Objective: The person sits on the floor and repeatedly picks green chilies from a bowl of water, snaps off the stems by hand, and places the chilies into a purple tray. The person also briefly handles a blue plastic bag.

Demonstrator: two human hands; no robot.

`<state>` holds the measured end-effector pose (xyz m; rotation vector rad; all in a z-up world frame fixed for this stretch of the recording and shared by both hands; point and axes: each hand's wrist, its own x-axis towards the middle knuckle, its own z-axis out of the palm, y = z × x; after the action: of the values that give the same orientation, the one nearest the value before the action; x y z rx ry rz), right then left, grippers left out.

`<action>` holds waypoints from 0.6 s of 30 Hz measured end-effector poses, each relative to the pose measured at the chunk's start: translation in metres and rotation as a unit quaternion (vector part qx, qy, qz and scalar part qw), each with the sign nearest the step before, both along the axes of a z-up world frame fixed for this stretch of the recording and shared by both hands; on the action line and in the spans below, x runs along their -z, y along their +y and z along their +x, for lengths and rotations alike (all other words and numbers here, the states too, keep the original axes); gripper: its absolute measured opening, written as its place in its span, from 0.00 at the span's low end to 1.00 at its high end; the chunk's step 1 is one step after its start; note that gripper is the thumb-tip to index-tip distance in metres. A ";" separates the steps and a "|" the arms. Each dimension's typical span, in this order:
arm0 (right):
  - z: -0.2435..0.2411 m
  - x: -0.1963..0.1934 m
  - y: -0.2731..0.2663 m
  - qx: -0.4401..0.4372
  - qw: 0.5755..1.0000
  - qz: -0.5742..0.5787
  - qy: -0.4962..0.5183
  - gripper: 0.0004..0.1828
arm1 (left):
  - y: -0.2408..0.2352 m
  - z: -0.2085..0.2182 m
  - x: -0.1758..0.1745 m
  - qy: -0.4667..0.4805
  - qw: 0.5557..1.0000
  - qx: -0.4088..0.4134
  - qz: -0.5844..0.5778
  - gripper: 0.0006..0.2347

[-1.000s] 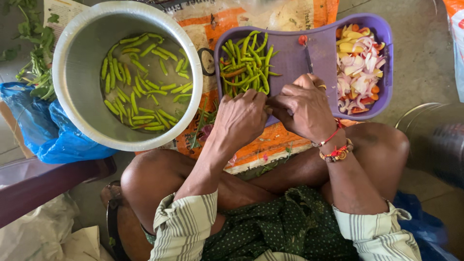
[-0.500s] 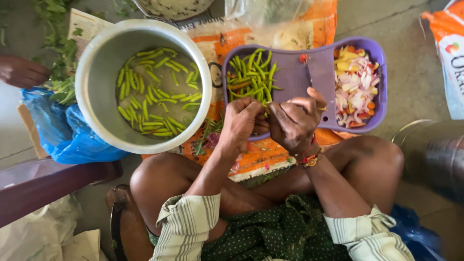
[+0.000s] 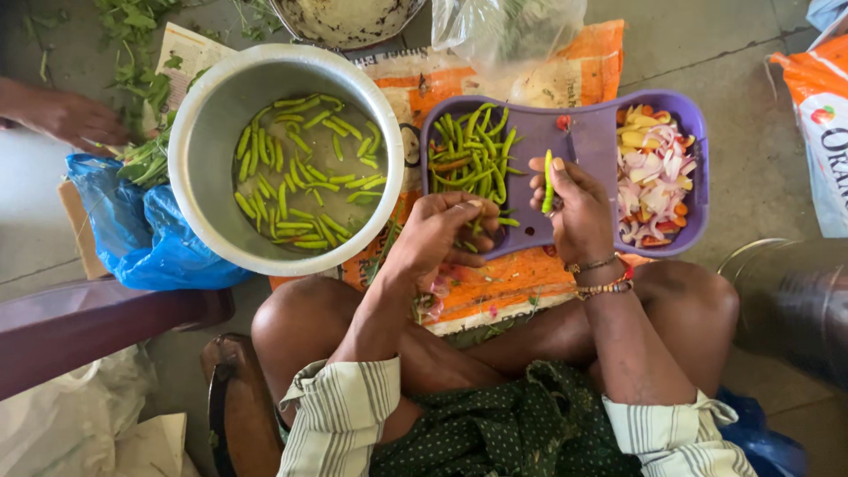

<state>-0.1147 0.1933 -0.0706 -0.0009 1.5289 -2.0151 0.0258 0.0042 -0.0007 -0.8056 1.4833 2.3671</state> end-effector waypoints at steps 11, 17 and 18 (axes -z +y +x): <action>0.024 -0.008 -0.016 -0.104 0.980 -0.123 -0.115 0.07 | 0.017 0.010 0.009 -0.010 0.871 0.122 -0.475 0.22; 0.039 -0.020 -0.025 -0.106 0.987 -0.122 -0.024 0.07 | 0.030 -0.010 0.033 0.027 0.915 -0.041 -0.400 0.20; 0.036 -0.023 -0.023 -0.125 0.987 -0.086 0.047 0.09 | 0.028 -0.009 0.034 0.057 0.895 -0.040 -0.440 0.16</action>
<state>-0.0785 0.1699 -0.0471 -0.3445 1.3321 -1.9589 0.0170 0.0322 -0.0348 -0.9005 2.6623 1.7243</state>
